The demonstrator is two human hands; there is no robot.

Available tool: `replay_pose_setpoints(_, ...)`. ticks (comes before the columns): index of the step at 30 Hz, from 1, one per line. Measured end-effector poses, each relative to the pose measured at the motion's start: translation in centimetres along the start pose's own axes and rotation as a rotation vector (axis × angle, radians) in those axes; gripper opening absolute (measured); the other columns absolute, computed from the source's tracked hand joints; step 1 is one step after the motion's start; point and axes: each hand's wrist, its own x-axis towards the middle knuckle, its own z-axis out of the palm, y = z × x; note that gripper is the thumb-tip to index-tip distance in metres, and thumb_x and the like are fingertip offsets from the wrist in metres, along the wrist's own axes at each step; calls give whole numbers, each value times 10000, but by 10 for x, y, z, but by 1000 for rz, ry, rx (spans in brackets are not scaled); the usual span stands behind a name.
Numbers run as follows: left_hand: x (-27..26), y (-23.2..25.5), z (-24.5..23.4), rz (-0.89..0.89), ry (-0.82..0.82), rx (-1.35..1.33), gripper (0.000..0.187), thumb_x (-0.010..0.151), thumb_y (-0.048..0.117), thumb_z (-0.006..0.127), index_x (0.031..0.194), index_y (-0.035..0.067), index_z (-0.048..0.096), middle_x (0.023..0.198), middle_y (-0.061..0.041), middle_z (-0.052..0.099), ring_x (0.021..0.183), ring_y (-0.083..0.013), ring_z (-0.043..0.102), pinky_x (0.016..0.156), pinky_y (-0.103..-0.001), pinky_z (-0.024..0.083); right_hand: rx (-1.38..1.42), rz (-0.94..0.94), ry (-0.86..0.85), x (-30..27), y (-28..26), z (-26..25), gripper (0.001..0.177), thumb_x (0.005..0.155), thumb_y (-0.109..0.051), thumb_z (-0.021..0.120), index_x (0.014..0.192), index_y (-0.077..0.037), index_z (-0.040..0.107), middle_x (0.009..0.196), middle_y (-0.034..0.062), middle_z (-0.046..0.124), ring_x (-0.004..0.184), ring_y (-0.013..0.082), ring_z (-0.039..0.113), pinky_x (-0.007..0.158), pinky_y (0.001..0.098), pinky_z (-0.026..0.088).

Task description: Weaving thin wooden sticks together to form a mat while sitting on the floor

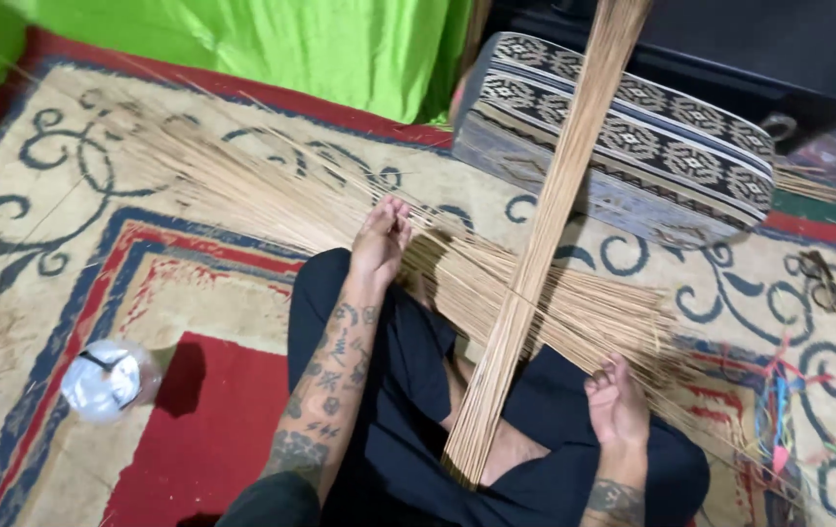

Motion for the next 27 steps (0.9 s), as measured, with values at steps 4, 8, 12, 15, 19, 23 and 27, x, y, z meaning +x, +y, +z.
replay_pose_setpoints(4, -26, 13, 30, 64, -16, 17, 146, 952, 232, 724, 1021, 105, 700, 866, -22, 711, 725, -74, 672, 671, -189, 580, -18, 8, -115, 0, 4, -4, 330, 962, -353, 707, 1209, -160, 604, 995, -60, 501, 683, 31, 388, 693, 244, 361)
replay_pose_setpoints(8, -44, 10, 40, -6, -105, 171, 359, 940, 207, 702, 1263, 64, 641, 1232, -122, 719, 1137, -234, 708, 924, -314, 575, 14, 67, -179, -3, 23, -16, 324, 949, -228, 711, 1231, -75, 663, 985, 86, 601, 784, 142, 489, 720, 301, 414)
replay_pose_setpoints(12, -53, 6, 49, -10, -114, 230, 466, 883, 130, 747, 1296, -55, 638, 1172, -216, 731, 986, -265, 749, 767, -297, 628, -30, 213, -204, -17, 45, 3, 430, 943, -128, 677, 1311, 76, 590, 999, 225, 607, 852, 246, 528, 775, 363, 456)
replay_pose_setpoints(15, -58, 9, 50, 42, -10, 253, 203, 887, 162, 781, 1030, 23, 744, 928, -100, 767, 790, -150, 741, 675, -242, 620, 128, 161, -292, -13, 39, 9, 326, 980, -248, 682, 1256, -74, 675, 1002, 102, 646, 796, 197, 507, 724, 344, 413)
replay_pose_setpoints(19, -55, 12, 40, 102, 37, 200, 261, 978, 126, 671, 1210, 10, 690, 961, -71, 708, 807, -155, 685, 701, -267, 575, 196, 113, -126, -16, 27, 18, 132, 998, -228, 664, 1110, -169, 699, 944, 27, 614, 779, 151, 502, 713, 310, 399)
replay_pose_setpoints(23, -54, 10, 45, 113, 87, 250, 186, 898, 175, 771, 1038, 67, 714, 862, -40, 710, 733, -139, 677, 635, -255, 560, 295, 125, 1, -11, 22, 19, 121, 1007, -219, 638, 1087, -155, 702, 882, -16, 622, 739, 125, 530, 688, 288, 412)
replay_pose_setpoints(27, -61, 5, 47, 140, 95, 411, 181, 835, 160, 845, 808, 101, 675, 686, -81, 677, 579, -125, 596, 565, -232, 489, 252, 135, 52, -8, 26, 16, 104, 981, -169, 644, 1076, -165, 685, 868, -13, 593, 749, 120, 510, 692, 278, 404)
